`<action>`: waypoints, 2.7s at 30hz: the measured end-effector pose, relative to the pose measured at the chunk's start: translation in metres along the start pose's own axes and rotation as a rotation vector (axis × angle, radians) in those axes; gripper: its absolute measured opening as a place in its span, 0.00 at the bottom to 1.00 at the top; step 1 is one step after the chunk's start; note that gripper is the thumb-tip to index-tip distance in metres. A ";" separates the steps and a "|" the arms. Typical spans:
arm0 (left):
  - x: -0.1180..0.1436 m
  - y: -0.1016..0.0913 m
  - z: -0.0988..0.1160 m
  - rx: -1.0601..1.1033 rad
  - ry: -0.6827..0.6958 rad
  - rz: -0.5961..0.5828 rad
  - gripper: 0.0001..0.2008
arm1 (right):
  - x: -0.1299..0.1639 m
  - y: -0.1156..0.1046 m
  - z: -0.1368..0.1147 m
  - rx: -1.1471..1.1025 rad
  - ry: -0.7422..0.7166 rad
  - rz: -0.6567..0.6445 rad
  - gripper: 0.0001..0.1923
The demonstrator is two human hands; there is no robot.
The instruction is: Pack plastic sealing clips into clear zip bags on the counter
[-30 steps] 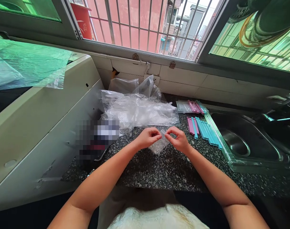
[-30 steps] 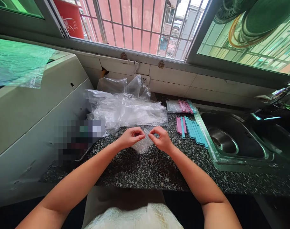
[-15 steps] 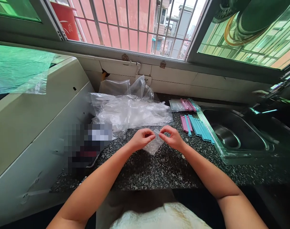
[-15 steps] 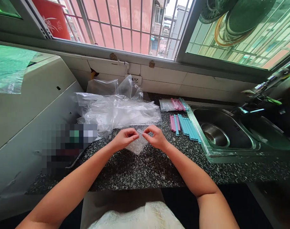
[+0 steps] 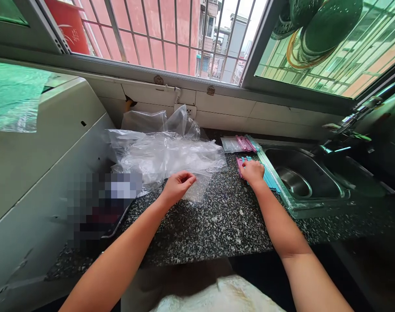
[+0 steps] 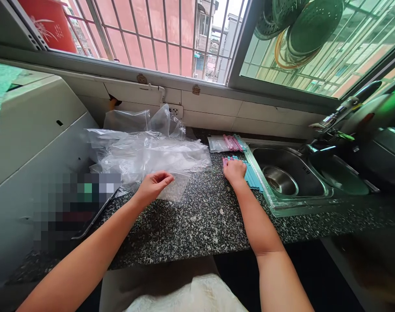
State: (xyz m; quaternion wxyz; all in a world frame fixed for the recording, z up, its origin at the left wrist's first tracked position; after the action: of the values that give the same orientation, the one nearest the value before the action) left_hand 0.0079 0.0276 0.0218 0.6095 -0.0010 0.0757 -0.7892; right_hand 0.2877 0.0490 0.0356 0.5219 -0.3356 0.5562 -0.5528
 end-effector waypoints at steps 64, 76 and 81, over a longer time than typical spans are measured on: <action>0.000 -0.001 -0.003 -0.168 0.073 -0.186 0.08 | 0.064 -0.029 -0.078 -0.976 -0.631 -0.013 0.09; 0.001 -0.002 0.004 -0.233 0.081 -0.169 0.14 | 0.066 -0.026 -0.081 -0.942 -0.639 -0.030 0.09; 0.000 -0.003 0.002 -0.242 0.073 -0.141 0.14 | 0.069 -0.028 -0.082 -0.921 -0.673 0.040 0.10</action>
State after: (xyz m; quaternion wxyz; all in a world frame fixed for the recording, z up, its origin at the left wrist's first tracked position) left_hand 0.0057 0.0279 0.0243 0.5449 -0.0509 0.1923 -0.8146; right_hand 0.1884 0.0010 0.0353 0.4805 -0.6755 0.5492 -0.1057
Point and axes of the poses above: each hand's wrist, its own x-axis away from the middle knuckle, its own y-axis out of the palm, z = x × y, the point moved 3 cm from there along -x, towards the middle knuckle, and after that the axes turned 2 degrees about -y, right-handed, at the moved point
